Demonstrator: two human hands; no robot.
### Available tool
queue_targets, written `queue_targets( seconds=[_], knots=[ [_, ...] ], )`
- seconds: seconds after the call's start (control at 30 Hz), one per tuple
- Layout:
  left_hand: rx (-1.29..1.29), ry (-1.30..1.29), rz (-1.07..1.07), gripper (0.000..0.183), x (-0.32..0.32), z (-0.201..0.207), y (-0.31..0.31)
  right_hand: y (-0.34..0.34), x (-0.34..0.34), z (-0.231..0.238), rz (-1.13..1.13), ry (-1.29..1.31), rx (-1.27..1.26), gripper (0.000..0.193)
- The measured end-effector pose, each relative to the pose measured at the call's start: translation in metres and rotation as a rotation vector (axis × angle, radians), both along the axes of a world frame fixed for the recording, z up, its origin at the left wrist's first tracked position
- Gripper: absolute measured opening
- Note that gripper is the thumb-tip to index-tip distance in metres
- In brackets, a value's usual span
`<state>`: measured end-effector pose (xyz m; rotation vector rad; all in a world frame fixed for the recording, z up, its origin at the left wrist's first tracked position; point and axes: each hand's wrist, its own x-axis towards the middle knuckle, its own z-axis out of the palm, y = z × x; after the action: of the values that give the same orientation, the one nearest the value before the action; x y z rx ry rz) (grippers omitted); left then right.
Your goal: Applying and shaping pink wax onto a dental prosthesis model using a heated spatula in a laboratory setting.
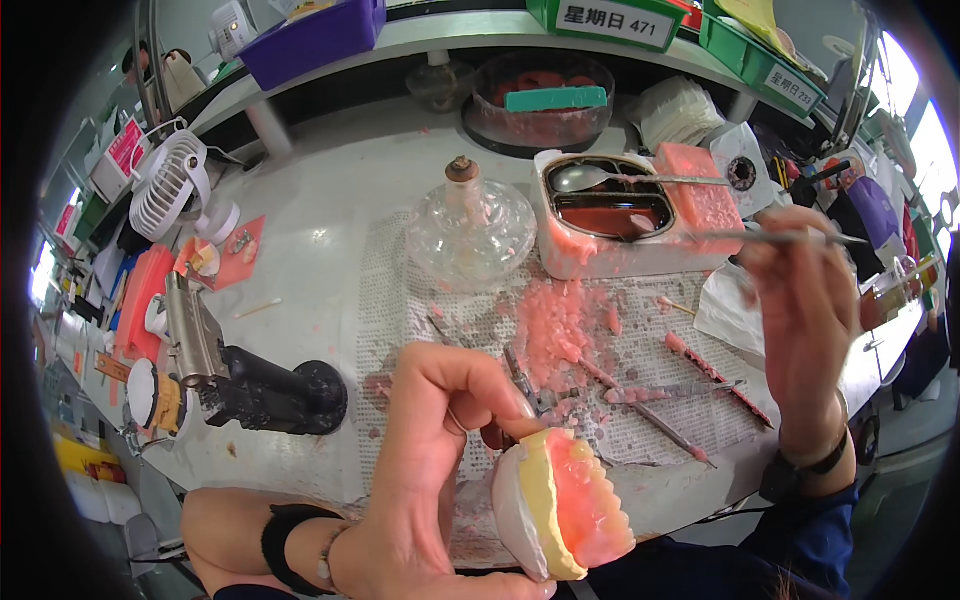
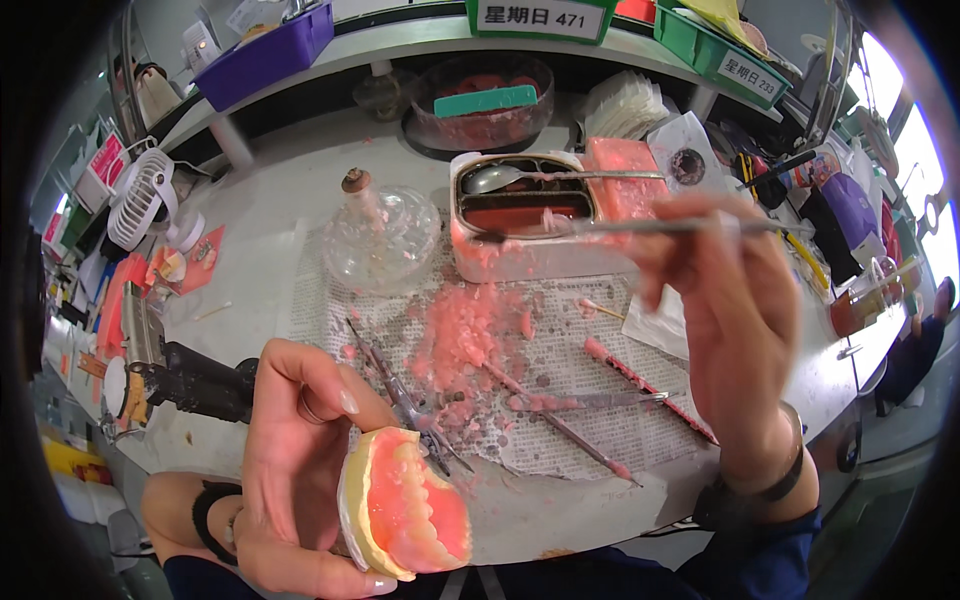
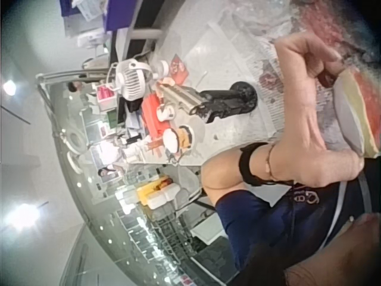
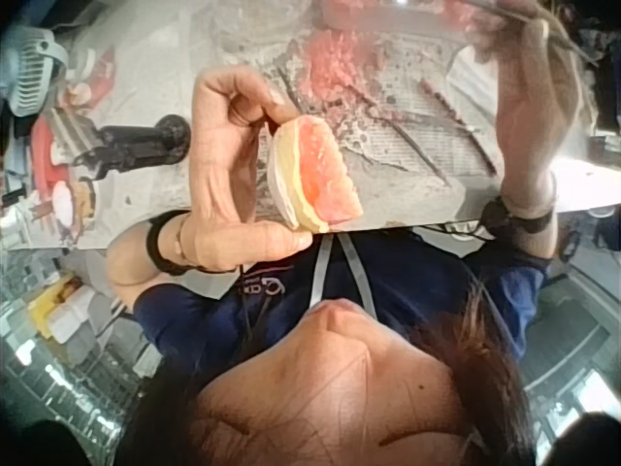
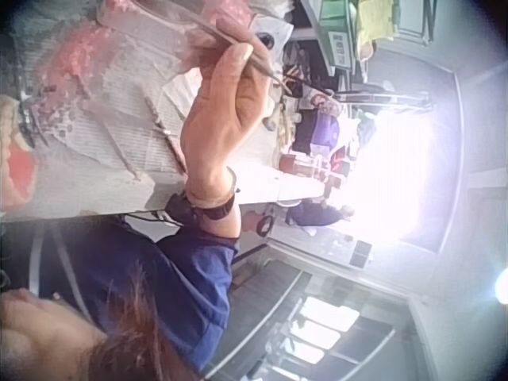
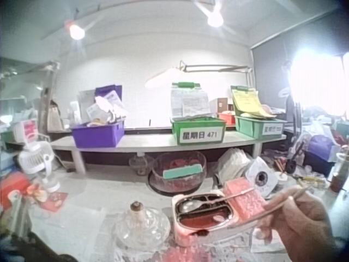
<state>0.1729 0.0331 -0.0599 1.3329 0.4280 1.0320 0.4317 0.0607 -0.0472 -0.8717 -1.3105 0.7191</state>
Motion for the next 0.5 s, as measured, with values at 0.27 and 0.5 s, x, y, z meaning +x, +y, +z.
queue_targets(
  seconds=[0.27, 0.5],
  knots=[
    [-0.026, -0.043, 0.053, 0.073, 0.006, 0.0, -0.004, 0.015, -0.002, -0.003, -0.025, 0.322, -0.42, 0.031],
    [-0.009, 0.019, 0.074, 0.073, 0.004, 0.001, -0.002, -0.032, -0.016, 0.013, 0.256, 0.336, -0.236, 0.026]
  ],
)
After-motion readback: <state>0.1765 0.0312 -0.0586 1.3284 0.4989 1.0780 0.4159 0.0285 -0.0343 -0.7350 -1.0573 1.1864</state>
